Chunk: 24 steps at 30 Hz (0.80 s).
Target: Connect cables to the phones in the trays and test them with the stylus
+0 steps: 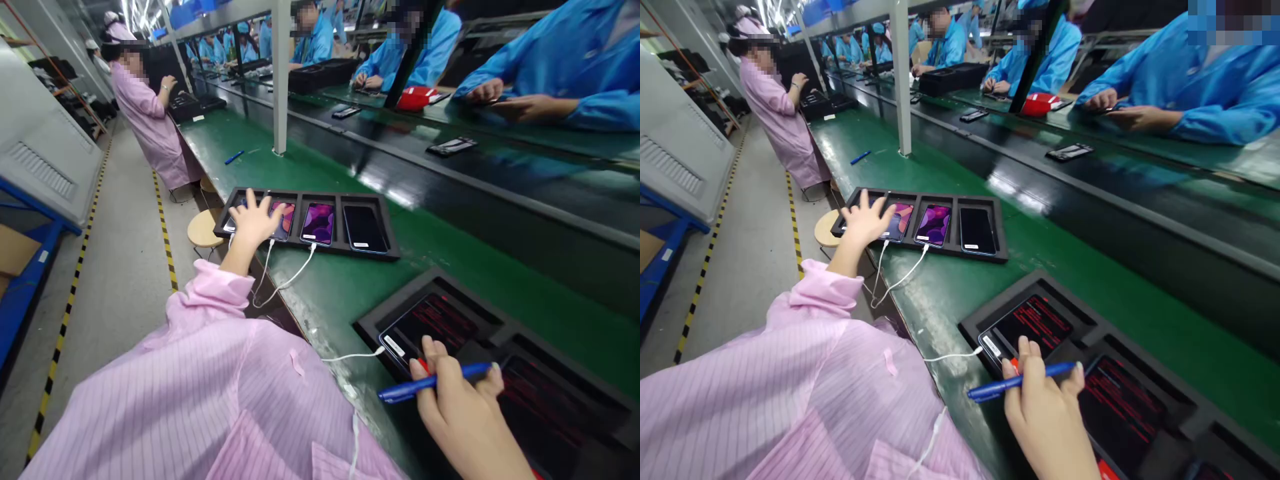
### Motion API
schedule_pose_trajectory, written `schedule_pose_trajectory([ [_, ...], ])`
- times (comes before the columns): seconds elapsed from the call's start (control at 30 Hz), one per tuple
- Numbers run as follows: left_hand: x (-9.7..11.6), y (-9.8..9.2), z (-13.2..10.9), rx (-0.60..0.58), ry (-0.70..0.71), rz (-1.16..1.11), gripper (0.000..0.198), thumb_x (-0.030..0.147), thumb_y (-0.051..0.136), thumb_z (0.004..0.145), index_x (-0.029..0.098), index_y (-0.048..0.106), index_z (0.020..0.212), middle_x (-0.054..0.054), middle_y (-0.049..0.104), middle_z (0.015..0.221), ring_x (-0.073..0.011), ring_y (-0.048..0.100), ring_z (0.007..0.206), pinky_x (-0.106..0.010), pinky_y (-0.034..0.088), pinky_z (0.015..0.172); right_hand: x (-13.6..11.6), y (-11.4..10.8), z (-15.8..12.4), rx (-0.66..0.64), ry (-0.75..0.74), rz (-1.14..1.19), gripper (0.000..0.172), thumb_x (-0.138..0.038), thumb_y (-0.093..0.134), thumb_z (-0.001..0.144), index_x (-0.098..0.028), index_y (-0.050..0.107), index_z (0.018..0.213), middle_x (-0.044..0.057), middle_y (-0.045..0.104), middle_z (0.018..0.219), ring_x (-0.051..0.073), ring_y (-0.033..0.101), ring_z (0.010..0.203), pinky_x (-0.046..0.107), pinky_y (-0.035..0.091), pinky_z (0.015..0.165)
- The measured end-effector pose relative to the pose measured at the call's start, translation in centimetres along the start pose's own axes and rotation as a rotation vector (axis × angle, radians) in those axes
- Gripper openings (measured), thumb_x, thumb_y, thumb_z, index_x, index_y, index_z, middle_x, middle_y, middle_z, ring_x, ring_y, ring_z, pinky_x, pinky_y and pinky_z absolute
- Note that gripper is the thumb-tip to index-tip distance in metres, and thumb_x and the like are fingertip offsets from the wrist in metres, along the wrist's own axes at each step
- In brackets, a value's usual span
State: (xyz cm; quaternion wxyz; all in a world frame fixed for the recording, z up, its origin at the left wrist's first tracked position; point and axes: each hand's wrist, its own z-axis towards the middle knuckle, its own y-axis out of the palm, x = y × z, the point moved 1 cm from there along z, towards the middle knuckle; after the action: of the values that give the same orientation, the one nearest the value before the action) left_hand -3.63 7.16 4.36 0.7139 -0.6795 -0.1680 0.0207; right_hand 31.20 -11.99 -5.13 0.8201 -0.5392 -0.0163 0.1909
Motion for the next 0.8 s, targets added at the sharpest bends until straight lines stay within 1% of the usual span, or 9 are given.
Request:
schedule_pose_trajectory([
  [0.07,-2.4,-0.3,0.4,-0.094,-0.043,-0.023,0.071,0.069,0.023,0.093,0.03,0.041,0.149,-0.015,0.015,0.165,-0.0497,0.038,0.137,-0.071,0.013,0.11,-0.1,-0.1,0.0,-0.003,0.002,-0.003,0.014,-0.033,0.033,0.091,-0.024,0.044,0.091,0.024,0.07,0.113,0.035,0.072,0.089,0.068,0.037,0.103],
  [0.13,-3.9,-0.2,1.3,-0.135,0.046,-0.073,0.064,0.063,0.022,0.096,0.031,0.04,0.149,-0.014,0.012,0.165,-0.0429,0.035,0.141,-0.066,0.018,0.112,-0.2,-0.1,0.0,0.004,0.004,-0.002,0.013,-0.033,0.033,0.092,-0.024,0.042,0.087,0.024,0.07,0.112,0.034,0.072,0.089,0.068,0.035,0.104],
  [0.2,-4.4,-0.2,2.1,-0.063,0.147,-0.11,0.057,0.055,0.023,0.099,0.031,0.039,0.148,-0.012,0.007,0.166,-0.0348,0.034,0.144,-0.058,0.022,0.114,-0.3,-0.2,0.1,0.016,-0.005,-0.003,0.013,-0.032,0.033,0.092,-0.024,0.043,0.088,0.024,0.071,0.11,0.035,0.072,0.09,0.068,0.034,0.104],
  [0.27,-4.1,-0.5,2.1,0.041,0.178,-0.114,0.054,0.051,0.024,0.101,0.03,0.04,0.148,-0.011,0.006,0.167,-0.0314,0.036,0.143,-0.055,0.021,0.115,-0.3,-0.2,0.0,0.034,-0.016,-0.005,0.014,-0.031,0.034,0.092,-0.022,0.045,0.092,0.024,0.071,0.109,0.036,0.072,0.091,0.069,0.033,0.104],
  [0.37,-2.7,-1.3,0.2,0.085,0.183,-0.059,0.054,0.054,0.026,0.1,0.032,0.043,0.146,-0.011,0.009,0.166,-0.0361,0.035,0.142,-0.062,0.017,0.114,-0.3,-0.2,0.0,0.043,-0.041,0.002,0.015,-0.032,0.034,0.094,-0.022,0.045,0.093,0.023,0.072,0.108,0.037,0.072,0.094,0.07,0.032,0.104],
  [0.47,-1.7,-2.0,-2.8,0.002,0.217,0.024,0.055,0.058,0.029,0.098,0.033,0.047,0.144,-0.011,0.014,0.165,-0.0417,0.031,0.143,-0.067,0.015,0.112,-0.3,-0.6,0.2,0.058,-0.034,0.011,0.015,-0.033,0.033,0.094,-0.023,0.044,0.093,0.023,0.072,0.107,0.039,0.071,0.096,0.072,0.031,0.102],
  [0.53,-1.7,-2.2,-4.4,-0.062,0.23,0.047,0.053,0.057,0.03,0.099,0.034,0.047,0.144,-0.01,0.017,0.165,-0.0417,0.032,0.142,-0.068,0.017,0.112,-0.4,-1.3,0.5,0.086,-0.009,0.017,0.015,-0.035,0.033,0.095,-0.024,0.042,0.09,0.024,0.071,0.109,0.041,0.07,0.097,0.075,0.029,0.101],
  [0.7,-4.5,-2.6,-5.8,-0.054,0.104,0.057,0.054,0.057,0.026,0.099,0.035,0.048,0.143,-0.013,0.019,0.164,-0.0415,0.034,0.141,-0.071,0.019,0.11,-0.7,-3.3,1.5,-0.009,-0.033,0.149,0.011,-0.036,0.044,0.092,-0.027,0.038,0.09,0.02,0.064,0.128,0.037,0.066,0.109,0.063,0.043,0.102],
  [0.8,-6.4,-2.7,-5.4,-0.038,0.035,0.08,0.054,0.055,0.022,0.099,0.036,0.049,0.142,-0.012,0.025,0.163,-0.039,0.037,0.14,-0.07,0.02,0.11,-1.4,-4.5,3.3,-0.088,-0.085,0.258,0.015,-0.038,0.049,0.091,-0.027,0.039,0.093,0.015,0.068,0.122,0.033,0.07,0.102,0.051,0.056,0.091],
])
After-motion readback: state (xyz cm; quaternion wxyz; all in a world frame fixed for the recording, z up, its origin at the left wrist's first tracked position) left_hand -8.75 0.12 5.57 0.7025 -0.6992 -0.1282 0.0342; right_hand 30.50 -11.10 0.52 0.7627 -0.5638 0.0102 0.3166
